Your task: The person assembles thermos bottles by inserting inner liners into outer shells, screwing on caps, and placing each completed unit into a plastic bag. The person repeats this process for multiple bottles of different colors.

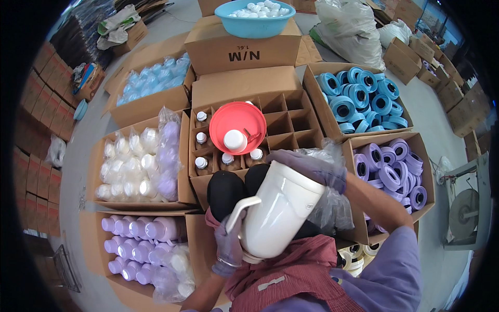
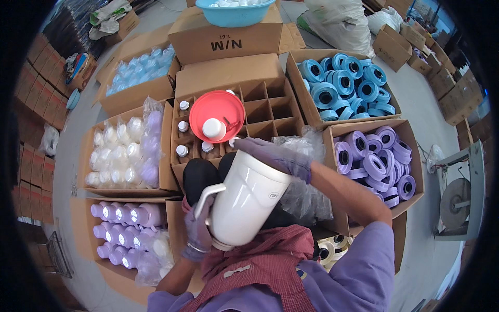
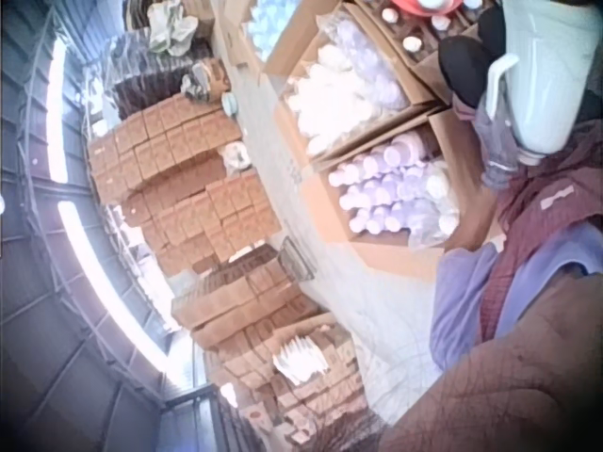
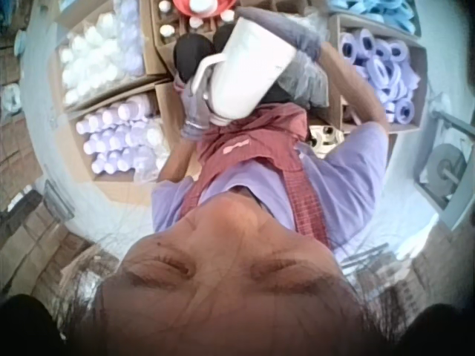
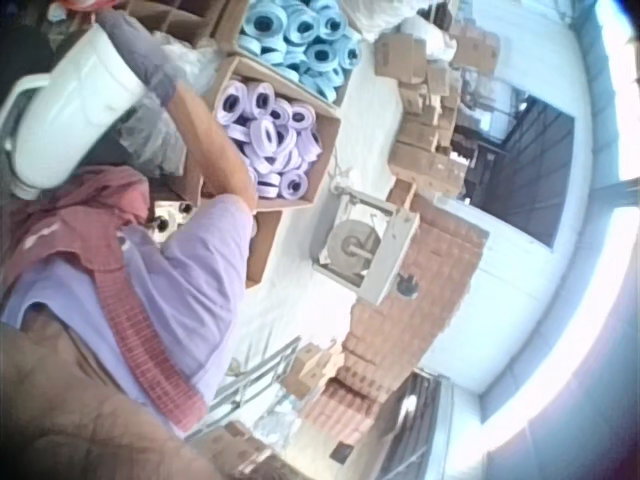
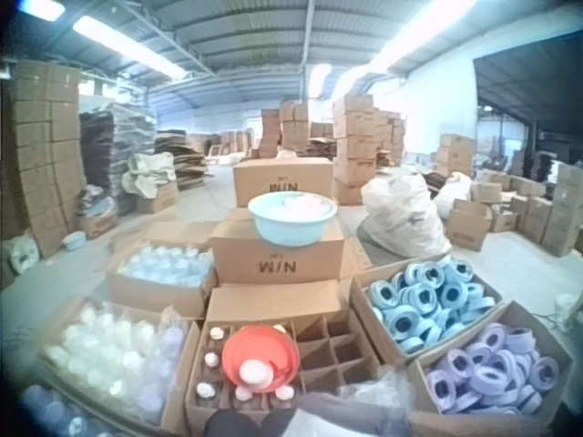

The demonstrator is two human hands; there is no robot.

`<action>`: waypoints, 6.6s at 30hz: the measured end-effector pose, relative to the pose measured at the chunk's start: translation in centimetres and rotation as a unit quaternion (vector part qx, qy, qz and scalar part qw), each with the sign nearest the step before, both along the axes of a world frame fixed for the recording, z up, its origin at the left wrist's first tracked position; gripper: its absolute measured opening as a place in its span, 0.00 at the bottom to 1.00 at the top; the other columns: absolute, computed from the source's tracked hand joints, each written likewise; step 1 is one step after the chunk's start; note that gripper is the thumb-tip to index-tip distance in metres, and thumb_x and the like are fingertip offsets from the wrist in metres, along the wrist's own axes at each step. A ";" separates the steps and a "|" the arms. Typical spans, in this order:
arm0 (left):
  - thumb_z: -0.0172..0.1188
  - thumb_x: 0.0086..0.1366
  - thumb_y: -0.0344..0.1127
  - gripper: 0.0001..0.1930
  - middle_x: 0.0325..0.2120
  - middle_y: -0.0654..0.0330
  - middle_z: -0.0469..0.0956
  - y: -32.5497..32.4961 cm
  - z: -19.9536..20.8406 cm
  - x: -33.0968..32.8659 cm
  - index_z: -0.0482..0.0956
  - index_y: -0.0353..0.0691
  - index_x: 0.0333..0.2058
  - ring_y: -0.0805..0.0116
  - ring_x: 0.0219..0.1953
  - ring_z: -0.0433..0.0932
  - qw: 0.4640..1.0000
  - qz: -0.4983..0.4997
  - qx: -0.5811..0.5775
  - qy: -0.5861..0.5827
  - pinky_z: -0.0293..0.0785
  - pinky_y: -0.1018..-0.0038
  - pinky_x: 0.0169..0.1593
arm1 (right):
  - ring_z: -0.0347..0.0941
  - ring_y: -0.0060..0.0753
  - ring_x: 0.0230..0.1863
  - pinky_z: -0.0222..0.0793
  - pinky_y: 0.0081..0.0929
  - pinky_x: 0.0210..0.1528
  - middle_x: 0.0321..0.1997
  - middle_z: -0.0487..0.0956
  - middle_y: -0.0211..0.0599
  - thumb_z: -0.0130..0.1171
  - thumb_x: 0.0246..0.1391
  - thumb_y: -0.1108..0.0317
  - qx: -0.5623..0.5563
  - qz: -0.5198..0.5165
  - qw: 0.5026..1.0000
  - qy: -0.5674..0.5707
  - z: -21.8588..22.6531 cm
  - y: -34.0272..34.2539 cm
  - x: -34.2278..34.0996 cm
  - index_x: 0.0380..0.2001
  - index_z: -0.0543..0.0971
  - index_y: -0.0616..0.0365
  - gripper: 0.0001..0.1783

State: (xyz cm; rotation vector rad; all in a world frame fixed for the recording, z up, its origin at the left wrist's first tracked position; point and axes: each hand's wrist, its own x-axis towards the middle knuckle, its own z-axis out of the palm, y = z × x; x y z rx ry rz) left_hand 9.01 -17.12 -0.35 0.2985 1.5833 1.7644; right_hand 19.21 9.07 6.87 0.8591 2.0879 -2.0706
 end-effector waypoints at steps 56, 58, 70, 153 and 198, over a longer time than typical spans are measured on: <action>0.61 0.56 0.26 0.25 0.49 0.45 0.71 6.9 6.7 3.6 0.65 0.30 0.53 0.58 0.52 0.73 0.978 -0.153 -0.016 0.142 0.69 0.64 0.57 | 0.75 0.35 0.19 0.71 0.32 0.20 0.24 0.76 0.41 0.49 0.65 0.55 0.083 0.133 0.972 -0.177 4.1 -1.0 4.1 0.41 0.69 0.61 0.17; 0.53 0.55 0.28 0.29 0.52 0.50 0.71 6.1 4.4 0.8 0.64 0.29 0.57 0.63 0.54 0.72 0.973 -0.177 0.053 0.136 0.66 0.70 0.61 | 0.75 0.41 0.20 0.70 0.37 0.21 0.23 0.76 0.46 0.52 0.65 0.52 0.241 0.241 0.939 -0.044 3.2 -1.1 2.9 0.41 0.68 0.58 0.19; 0.46 0.73 0.37 0.21 0.54 0.47 0.76 3.8 0.3 -6.4 0.71 0.29 0.58 0.59 0.56 0.75 0.951 -0.180 0.006 0.252 0.68 0.69 0.61 | 0.77 0.32 0.24 0.74 0.28 0.29 0.30 0.78 0.40 0.56 0.61 0.57 0.132 -0.157 0.978 0.047 -13.9 9.5 -13.0 0.49 0.72 0.62 0.21; 0.49 0.73 0.40 0.19 0.51 0.55 0.77 13.0 -8.9 -49.0 0.73 0.31 0.53 0.60 0.54 0.76 0.954 0.172 0.225 0.095 0.75 0.62 0.58 | 0.79 0.32 0.39 0.77 0.28 0.42 0.39 0.82 0.41 0.55 0.64 0.50 -0.105 -0.187 0.966 0.143 -10.1 2.5 -3.6 0.50 0.76 0.65 0.26; 0.59 0.69 0.40 0.16 0.39 0.59 0.83 -11.6 -3.3 -7.0 0.79 0.39 0.52 0.73 0.39 0.79 0.819 -0.528 -0.186 0.126 0.77 0.74 0.46 | 0.71 0.51 0.46 0.68 0.47 0.48 0.40 0.73 0.40 0.63 0.40 0.67 0.459 0.181 0.844 0.210 -10.7 -16.2 15.6 0.31 0.74 0.53 0.12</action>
